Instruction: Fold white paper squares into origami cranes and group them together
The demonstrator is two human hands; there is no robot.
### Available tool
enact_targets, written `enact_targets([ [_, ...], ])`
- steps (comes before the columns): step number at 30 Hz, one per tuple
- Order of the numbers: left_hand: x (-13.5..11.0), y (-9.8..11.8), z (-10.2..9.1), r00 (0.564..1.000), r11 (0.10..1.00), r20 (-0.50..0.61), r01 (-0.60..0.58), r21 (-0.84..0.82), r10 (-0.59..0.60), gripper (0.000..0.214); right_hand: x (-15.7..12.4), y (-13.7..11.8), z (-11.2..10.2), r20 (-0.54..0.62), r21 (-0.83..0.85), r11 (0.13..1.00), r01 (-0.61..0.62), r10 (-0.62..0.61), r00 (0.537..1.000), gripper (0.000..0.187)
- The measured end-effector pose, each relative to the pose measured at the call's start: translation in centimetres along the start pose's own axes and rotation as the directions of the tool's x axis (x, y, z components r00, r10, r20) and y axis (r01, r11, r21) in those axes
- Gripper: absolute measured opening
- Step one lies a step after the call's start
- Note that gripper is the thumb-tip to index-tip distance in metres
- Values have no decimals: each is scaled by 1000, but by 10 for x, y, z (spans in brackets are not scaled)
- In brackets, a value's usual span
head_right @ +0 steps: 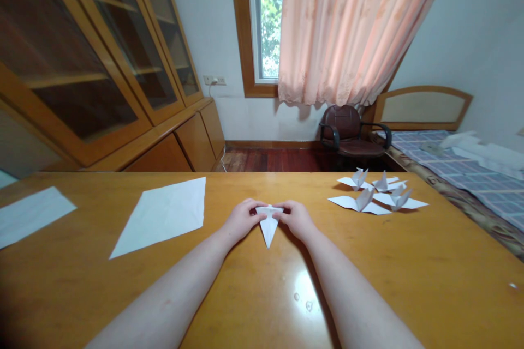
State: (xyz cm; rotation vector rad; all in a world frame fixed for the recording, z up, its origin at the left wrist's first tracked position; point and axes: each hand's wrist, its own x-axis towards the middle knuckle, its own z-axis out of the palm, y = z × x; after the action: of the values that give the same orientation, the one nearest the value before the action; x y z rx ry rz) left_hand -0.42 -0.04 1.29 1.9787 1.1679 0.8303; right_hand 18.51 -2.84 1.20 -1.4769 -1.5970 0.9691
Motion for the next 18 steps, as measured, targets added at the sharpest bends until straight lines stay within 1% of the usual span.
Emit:
enact_targets([
  [3,0,1,-1,1000,1000,-4,-17,20,17,24,0,-2,-2,0,-59,998,28,-28,1000,27],
  [7,1,3,-1,998,1000,-55,24,19,-23,23,1,-1,-3,-10,-127,987,98,-100,995,21],
  [9,1,4,-1,999,1000,-48,22,11,-21,21,2,2,-3,-27,-112,988,107,-110,994,20],
  [13,1,3,-2,999,999,0,-43,29,43,11,5,9,-1,-75,-46,992,114,-117,990,20],
  [16,1,3,-2,999,998,-2,-45,53,45,10,4,7,-1,-92,15,992,128,-126,988,21],
  [18,0,4,-3,998,997,-7,-60,45,60,10,2,3,-1,-81,56,992,110,-105,991,22],
])
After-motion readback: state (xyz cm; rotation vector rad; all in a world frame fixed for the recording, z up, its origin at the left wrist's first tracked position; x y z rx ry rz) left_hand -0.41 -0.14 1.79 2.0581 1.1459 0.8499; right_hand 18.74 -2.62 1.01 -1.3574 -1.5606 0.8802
